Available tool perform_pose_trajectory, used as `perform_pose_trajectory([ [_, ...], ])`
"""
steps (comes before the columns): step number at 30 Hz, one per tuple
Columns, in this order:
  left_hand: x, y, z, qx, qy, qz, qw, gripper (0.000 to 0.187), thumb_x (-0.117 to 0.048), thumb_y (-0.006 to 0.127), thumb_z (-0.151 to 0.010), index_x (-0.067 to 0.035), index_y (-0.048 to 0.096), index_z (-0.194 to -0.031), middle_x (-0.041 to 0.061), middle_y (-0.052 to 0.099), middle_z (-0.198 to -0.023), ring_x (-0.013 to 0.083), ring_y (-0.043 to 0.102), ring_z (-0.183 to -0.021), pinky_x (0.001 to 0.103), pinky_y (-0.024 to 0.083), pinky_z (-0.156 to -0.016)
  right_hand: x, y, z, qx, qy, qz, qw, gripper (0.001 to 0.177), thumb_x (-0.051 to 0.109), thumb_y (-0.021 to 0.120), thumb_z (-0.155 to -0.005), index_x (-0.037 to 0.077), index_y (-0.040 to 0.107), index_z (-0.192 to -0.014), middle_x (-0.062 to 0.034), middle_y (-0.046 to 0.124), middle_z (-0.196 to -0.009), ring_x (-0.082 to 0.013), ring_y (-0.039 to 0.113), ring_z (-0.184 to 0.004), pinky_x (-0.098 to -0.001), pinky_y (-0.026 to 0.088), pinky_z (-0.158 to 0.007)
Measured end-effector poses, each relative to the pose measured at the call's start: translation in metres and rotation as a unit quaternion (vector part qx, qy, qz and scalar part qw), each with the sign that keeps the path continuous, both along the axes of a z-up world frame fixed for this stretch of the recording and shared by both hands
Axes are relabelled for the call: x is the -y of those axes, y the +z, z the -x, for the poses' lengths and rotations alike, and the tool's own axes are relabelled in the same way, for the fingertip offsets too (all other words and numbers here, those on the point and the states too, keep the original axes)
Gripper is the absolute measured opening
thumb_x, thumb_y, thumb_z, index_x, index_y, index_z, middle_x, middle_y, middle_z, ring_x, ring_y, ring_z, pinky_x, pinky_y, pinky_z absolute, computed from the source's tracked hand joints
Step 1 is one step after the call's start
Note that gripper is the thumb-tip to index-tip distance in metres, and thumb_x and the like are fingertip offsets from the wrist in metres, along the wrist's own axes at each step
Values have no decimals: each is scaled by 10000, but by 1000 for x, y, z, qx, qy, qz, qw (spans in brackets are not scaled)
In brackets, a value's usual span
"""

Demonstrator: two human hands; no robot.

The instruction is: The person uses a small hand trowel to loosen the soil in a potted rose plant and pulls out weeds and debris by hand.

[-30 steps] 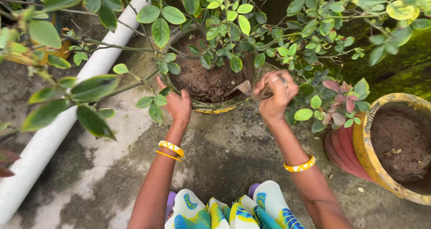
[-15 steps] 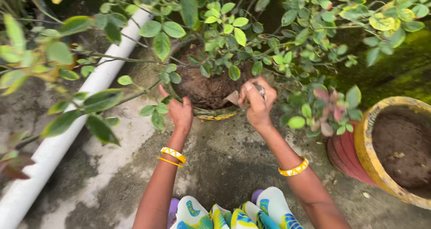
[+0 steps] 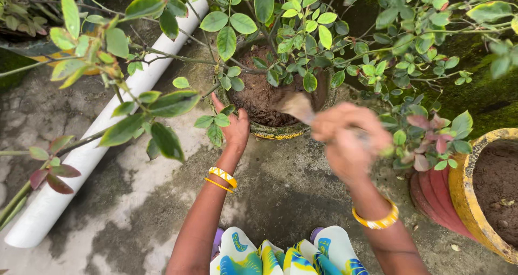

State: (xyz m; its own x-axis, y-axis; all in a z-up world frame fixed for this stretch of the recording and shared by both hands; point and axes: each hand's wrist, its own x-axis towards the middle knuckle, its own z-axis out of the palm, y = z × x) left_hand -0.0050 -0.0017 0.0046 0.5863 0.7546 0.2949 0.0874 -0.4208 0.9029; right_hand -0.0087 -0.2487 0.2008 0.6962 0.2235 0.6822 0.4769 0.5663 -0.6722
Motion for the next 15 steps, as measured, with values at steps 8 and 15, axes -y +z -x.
perform_pose_trajectory([
  [8, -11, -61, -16, -20, 3, 5, 1000, 943, -163, 644, -889, 1, 72, -1621, 334, 304, -1600, 461, 333, -1475, 436, 226, -1253, -53, -53, -52, -96, -40, 181, 978, 207, 158, 540, -930, 2, 608, -812, -74, 608, -660, -108, 571, -529, -257, 473, -470],
  [15, -13, -89, -26, 34, 20, 11, 999, 926, -237, 613, -869, 97, 146, -1595, 347, 270, -1606, 475, 270, -1490, 465, 174, -1260, -3, -11, -35, -87, -16, -58, 994, 215, 160, 525, -966, -21, 554, -854, -131, 600, -739, -166, 592, -552, -339, 563, -563],
])
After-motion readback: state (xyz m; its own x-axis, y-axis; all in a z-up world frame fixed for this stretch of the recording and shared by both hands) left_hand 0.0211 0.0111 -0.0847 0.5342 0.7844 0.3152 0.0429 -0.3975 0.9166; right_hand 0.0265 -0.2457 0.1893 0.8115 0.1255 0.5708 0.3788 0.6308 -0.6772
